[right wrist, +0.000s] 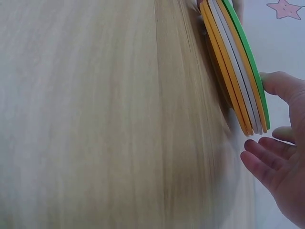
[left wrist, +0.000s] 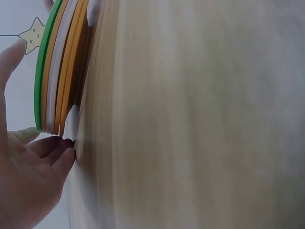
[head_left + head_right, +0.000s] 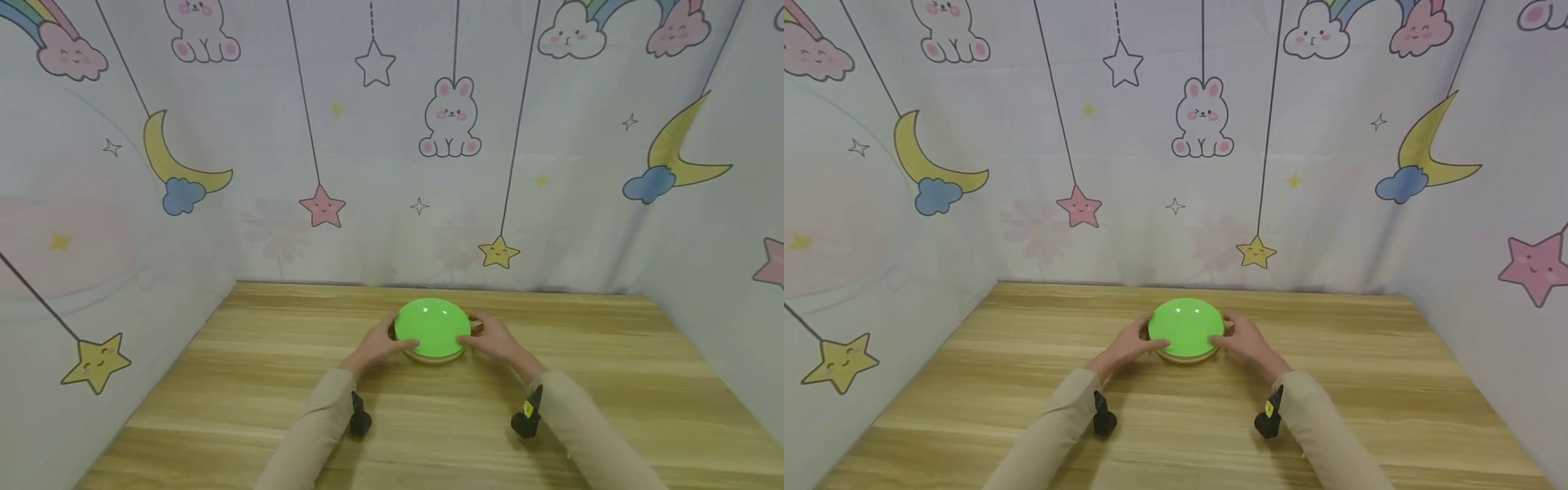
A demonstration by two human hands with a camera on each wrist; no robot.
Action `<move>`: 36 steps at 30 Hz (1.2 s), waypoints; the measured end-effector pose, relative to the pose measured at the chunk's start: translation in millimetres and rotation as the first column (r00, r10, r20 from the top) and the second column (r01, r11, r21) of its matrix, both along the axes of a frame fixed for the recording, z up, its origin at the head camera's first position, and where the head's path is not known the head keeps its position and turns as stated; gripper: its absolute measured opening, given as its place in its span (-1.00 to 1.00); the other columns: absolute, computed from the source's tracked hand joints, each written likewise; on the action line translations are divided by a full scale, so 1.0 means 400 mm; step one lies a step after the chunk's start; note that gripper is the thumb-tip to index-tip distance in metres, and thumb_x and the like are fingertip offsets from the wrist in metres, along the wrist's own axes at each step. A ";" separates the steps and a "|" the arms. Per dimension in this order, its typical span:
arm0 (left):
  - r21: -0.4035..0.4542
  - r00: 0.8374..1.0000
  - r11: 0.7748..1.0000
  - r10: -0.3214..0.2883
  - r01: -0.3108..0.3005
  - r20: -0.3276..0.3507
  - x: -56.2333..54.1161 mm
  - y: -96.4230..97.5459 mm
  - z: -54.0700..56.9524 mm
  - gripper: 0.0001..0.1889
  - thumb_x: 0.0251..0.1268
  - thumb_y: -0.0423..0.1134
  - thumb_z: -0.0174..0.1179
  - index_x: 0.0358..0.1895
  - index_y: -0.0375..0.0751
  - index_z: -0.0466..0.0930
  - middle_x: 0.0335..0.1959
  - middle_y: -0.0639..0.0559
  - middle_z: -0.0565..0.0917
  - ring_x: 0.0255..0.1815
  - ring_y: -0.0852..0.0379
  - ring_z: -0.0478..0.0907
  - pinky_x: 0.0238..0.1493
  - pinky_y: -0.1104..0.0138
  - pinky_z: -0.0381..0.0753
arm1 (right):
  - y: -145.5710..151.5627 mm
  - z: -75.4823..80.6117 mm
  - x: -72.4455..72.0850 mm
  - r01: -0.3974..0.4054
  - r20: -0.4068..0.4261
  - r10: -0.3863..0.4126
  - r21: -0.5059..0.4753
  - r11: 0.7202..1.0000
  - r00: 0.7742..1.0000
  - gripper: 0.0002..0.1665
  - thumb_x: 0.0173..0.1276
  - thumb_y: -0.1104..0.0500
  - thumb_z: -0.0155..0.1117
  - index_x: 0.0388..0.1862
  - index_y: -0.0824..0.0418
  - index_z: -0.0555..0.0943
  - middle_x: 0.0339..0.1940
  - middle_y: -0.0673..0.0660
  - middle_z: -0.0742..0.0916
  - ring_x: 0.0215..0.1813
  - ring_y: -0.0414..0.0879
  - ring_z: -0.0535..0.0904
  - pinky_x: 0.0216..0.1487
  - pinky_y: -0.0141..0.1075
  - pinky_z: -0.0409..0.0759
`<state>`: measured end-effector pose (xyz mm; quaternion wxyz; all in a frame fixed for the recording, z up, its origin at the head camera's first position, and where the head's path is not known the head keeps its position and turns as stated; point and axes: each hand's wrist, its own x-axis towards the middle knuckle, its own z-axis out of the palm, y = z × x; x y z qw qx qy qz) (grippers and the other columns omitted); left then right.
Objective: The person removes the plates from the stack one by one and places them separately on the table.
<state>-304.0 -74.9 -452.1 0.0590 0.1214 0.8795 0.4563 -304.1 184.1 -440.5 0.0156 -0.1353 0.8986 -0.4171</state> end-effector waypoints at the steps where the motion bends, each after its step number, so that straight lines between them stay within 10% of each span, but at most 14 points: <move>1: 0.008 1.000 1.000 -0.002 0.002 0.000 0.000 -0.001 -0.002 -0.02 -0.03 0.11 0.30 0.35 -0.41 0.03 0.34 -0.30 0.17 0.35 -0.16 0.11 0.34 0.07 0.11 | -0.002 -0.001 -0.001 0.000 -0.005 0.000 0.002 1.000 1.000 -0.23 0.14 0.11 0.32 0.23 0.46 0.29 0.16 0.40 0.46 -0.02 0.15 0.54 -0.09 -0.15 0.59; 36: 0.054 0.999 0.998 -0.036 0.037 -0.017 -0.007 -0.005 -0.015 -0.04 -0.10 0.01 0.39 0.35 -0.33 0.09 0.32 -0.21 0.24 0.35 -0.10 0.12 0.35 0.11 0.12 | -0.010 0.002 -0.028 0.076 0.072 -0.073 -0.042 0.996 0.995 -0.24 0.11 0.25 0.33 0.23 0.53 0.26 0.07 0.40 0.51 -0.28 -0.05 0.52 -0.41 -0.36 0.57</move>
